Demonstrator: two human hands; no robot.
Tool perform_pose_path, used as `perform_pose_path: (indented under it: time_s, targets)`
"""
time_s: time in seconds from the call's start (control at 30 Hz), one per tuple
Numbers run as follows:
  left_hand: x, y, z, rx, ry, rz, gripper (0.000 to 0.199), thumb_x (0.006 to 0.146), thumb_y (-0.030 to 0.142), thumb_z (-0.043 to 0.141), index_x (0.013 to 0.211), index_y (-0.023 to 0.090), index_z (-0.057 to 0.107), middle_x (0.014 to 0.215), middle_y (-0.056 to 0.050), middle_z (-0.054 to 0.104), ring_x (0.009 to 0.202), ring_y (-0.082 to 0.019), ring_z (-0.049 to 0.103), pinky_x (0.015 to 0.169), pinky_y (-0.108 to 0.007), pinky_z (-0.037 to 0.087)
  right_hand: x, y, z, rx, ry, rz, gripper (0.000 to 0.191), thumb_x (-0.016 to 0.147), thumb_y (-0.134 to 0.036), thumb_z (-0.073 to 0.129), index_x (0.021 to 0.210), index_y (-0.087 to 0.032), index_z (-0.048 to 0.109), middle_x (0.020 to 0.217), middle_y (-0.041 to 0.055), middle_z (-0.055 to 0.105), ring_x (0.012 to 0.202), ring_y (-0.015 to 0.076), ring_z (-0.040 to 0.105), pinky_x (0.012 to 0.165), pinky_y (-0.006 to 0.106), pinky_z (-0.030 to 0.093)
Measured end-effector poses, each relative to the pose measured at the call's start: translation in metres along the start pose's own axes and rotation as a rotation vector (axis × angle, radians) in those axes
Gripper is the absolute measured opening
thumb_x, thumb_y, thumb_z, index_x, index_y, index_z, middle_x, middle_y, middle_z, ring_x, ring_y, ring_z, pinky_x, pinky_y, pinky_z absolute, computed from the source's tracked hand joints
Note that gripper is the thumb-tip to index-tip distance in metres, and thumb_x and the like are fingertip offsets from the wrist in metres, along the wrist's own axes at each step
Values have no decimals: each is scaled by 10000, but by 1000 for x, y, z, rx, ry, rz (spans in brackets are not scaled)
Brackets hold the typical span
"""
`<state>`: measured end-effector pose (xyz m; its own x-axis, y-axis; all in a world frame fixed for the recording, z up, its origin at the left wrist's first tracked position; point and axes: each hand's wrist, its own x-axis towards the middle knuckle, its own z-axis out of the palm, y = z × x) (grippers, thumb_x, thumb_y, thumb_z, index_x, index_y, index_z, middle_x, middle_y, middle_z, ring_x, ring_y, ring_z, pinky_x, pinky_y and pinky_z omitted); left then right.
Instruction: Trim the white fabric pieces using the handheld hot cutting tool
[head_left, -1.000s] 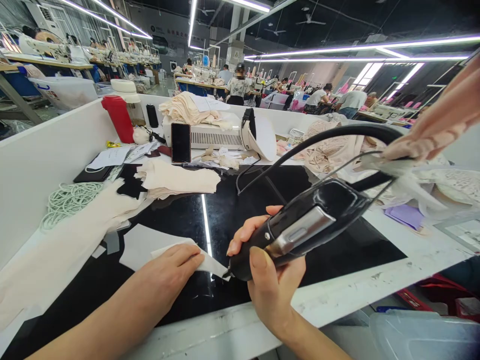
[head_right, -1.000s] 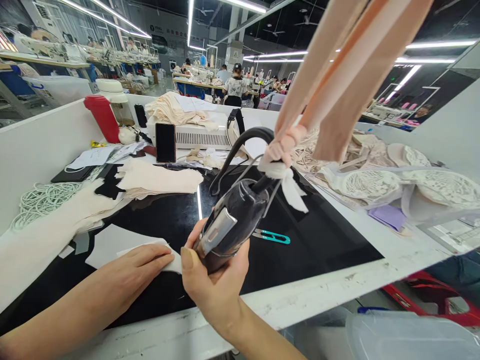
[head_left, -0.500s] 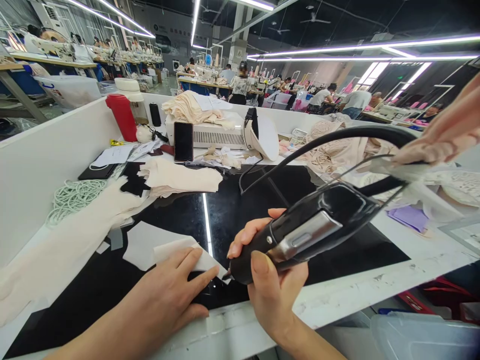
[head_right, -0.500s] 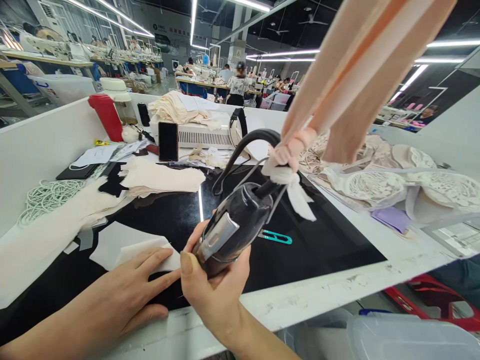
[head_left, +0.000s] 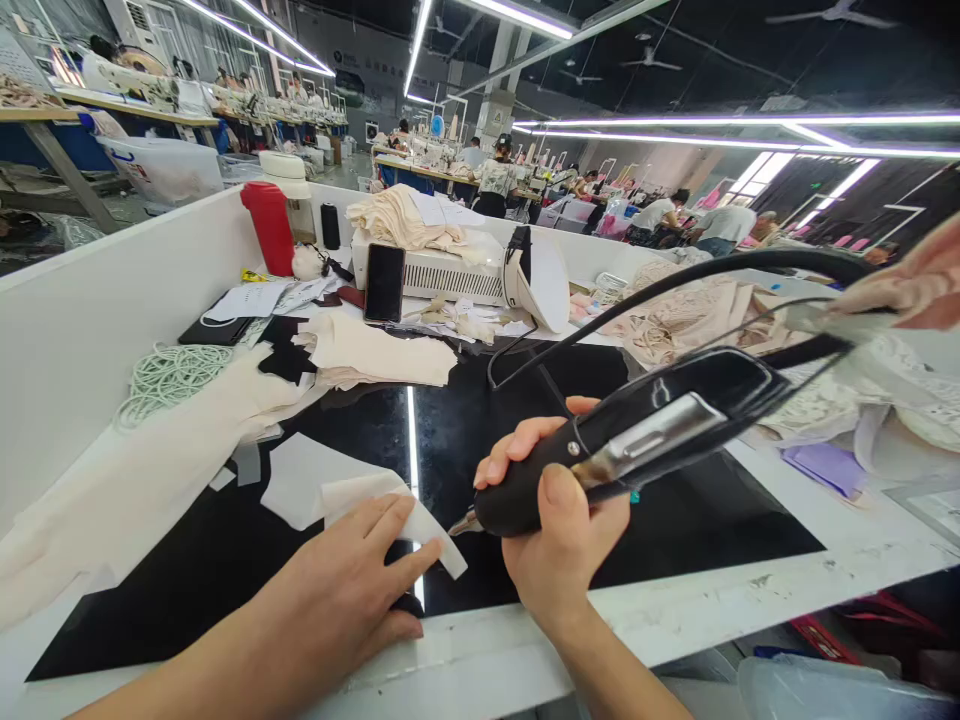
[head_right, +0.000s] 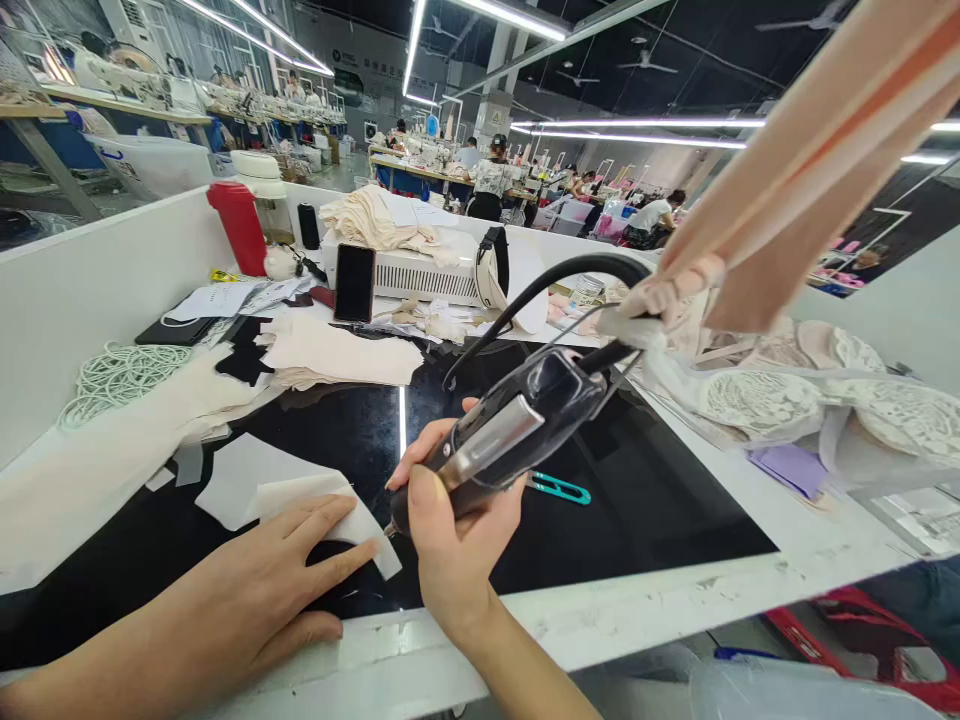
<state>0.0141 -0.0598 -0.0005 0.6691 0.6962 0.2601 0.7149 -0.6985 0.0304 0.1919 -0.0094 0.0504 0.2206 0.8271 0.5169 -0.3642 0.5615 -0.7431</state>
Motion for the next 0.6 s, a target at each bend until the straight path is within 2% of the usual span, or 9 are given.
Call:
perform_pose_path:
  time_s: [0.23, 0.4, 0.6]
  targets:
    - [-4, 4, 9, -51, -17, -63, 708, 785, 501, 886, 1394, 256, 621, 1416, -216, 590, 1297, -393, 589, 1034, -543, 559, 10, 17, 3, 12, -17, 24, 373, 916, -351, 750, 1231, -302, 554, 853, -58, 641, 599, 104, 613, 575, 277, 550]
    - [1, 3, 4, -47, -25, -60, 680, 815, 565, 840, 1380, 247, 634, 1383, -216, 613, 1288, -377, 597, 1035, -521, 559, 6, 15, 4, 28, -43, 36, 381, 907, -357, 759, 1222, -302, 552, 852, -60, 641, 602, 105, 620, 573, 276, 550]
    - [6, 0, -8, -66, -103, -19, 664, 847, 544, 816, 1390, 207, 636, 1352, -254, 634, 1265, -397, 624, 1000, -523, 582, 5, 16, 4, 32, -76, 33, 380, 920, -371, 754, 1236, -300, 555, 856, -59, 645, 608, 104, 622, 575, 276, 546]
